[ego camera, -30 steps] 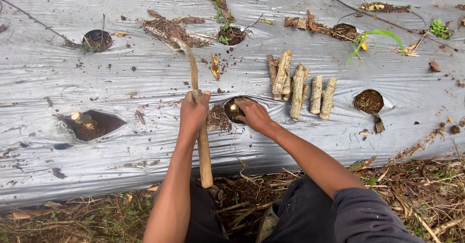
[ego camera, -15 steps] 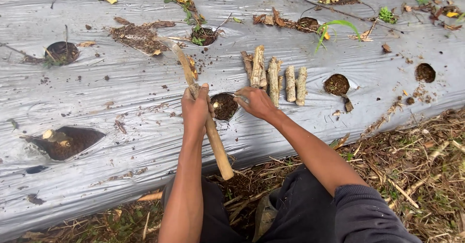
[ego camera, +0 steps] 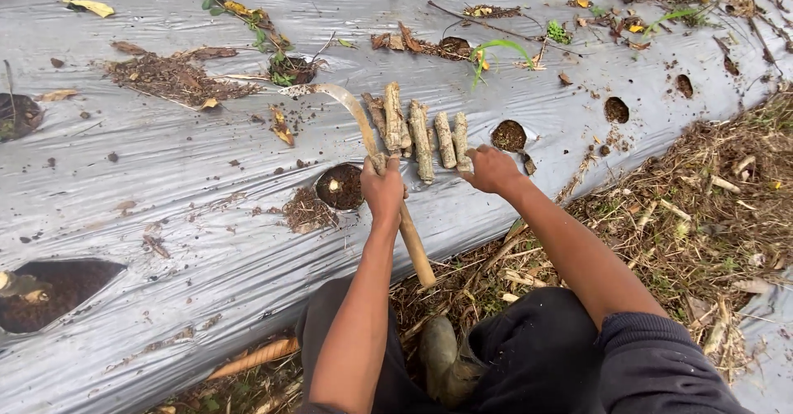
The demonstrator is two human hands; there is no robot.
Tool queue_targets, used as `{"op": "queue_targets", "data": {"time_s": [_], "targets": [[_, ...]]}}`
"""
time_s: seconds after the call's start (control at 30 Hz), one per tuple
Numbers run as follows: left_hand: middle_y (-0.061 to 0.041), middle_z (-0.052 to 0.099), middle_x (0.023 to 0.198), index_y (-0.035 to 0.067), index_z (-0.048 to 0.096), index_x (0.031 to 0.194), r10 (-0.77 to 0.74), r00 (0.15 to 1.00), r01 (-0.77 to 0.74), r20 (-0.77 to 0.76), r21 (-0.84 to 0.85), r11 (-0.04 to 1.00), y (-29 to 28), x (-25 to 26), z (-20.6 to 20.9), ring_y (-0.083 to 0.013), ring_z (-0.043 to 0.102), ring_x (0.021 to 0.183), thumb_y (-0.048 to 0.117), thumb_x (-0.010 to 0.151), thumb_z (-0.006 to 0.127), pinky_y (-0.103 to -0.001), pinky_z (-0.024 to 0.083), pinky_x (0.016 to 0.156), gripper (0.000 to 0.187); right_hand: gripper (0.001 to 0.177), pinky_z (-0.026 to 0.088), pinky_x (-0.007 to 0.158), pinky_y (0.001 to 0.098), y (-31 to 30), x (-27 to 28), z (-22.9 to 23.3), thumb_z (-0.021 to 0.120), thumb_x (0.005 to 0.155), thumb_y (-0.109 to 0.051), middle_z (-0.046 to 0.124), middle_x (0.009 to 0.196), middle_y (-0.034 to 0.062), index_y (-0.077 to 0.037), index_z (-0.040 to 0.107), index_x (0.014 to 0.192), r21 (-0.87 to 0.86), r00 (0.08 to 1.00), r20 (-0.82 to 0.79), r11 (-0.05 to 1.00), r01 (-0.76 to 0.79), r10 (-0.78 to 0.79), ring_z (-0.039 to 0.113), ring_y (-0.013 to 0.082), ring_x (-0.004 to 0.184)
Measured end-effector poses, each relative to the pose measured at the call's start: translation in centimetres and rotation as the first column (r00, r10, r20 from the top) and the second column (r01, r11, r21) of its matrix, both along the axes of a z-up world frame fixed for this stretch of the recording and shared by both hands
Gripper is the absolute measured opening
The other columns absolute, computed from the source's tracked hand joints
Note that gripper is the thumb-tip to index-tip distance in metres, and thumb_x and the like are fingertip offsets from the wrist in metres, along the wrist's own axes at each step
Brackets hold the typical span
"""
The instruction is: The person sits on the ground and uses a curved hoe to dig into holes in a plastic-covered field. They place sugarcane cuttings into the holes and cover them with soil using the hoe.
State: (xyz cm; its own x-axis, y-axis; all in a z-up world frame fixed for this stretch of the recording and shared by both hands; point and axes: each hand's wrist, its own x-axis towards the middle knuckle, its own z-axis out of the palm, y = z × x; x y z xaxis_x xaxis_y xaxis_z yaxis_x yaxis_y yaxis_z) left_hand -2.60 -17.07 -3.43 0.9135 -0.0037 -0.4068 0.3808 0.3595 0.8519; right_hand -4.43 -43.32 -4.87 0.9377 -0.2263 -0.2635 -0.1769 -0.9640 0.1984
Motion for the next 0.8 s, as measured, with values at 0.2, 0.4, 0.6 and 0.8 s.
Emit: {"op": "queue_targets", "data": {"time_s": [0.2,0.4,0.6,0.8], "targets": [[-0.018,0.065,0.072,-0.007,0.051,0.142,-0.018,1.000,0.017,0.005,0.083,0.996,-1.5,0.6,-1.9,-0.0197,0.062,0.043,0.019,0.086,0.064,-0.034,0.050,0.038,0.063,0.072,0.047,0.113,0.0536,1.6,-3.8,2.6,0.066,0.094,-0.038,0.038,0.164,0.0216,-0.022,0.041,0.160,0.038,0.978,-0.180,0.992,0.117,-0.108,0.053,0.0437,0.138],[-0.037,0.057,0.135,-0.010,0.048,0.148,0.001,1.000,-0.004,0.017,0.197,0.980,-1.2,-1.2,2.3,-0.0494,0.060,0.124,0.026,0.086,0.066,-0.057,0.049,0.100,0.074,0.102,0.044,0.117,0.0557,1.3,-5.5,-5.5,0.067,0.087,-0.050,0.041,0.158,0.0303,-0.001,0.018,0.162,0.275,0.948,-0.294,0.939,0.208,-0.125,0.052,0.0481,0.136],[-0.022,0.066,0.094,-0.008,0.042,0.151,0.023,0.999,-0.028,0.043,0.117,0.993,-3.2,-0.1,-1.4,-0.0133,0.061,0.050,0.017,0.091,0.062,-0.030,0.053,0.051,0.067,0.105,0.047,0.112,0.0590,0.8,-6.7,-4.5,0.064,0.088,-0.044,0.054,0.149,0.0266,-0.009,0.004,0.166,0.330,0.965,-0.225,0.922,0.203,-0.133,0.058,0.0492,0.130],[-0.008,0.054,0.050,0.006,0.067,0.098,0.086,0.991,-0.098,0.106,0.108,0.989,-3.7,-0.4,-1.9,-0.0166,0.054,0.035,0.016,0.086,0.063,-0.027,0.038,0.036,0.016,0.105,0.048,0.112,0.0548,-0.4,-7.1,-5.4,0.064,0.086,-0.048,0.057,0.149,0.0219,-0.016,0.007,0.167,0.310,0.970,-0.194,0.929,0.203,-0.148,0.059,0.0448,0.130]]}}
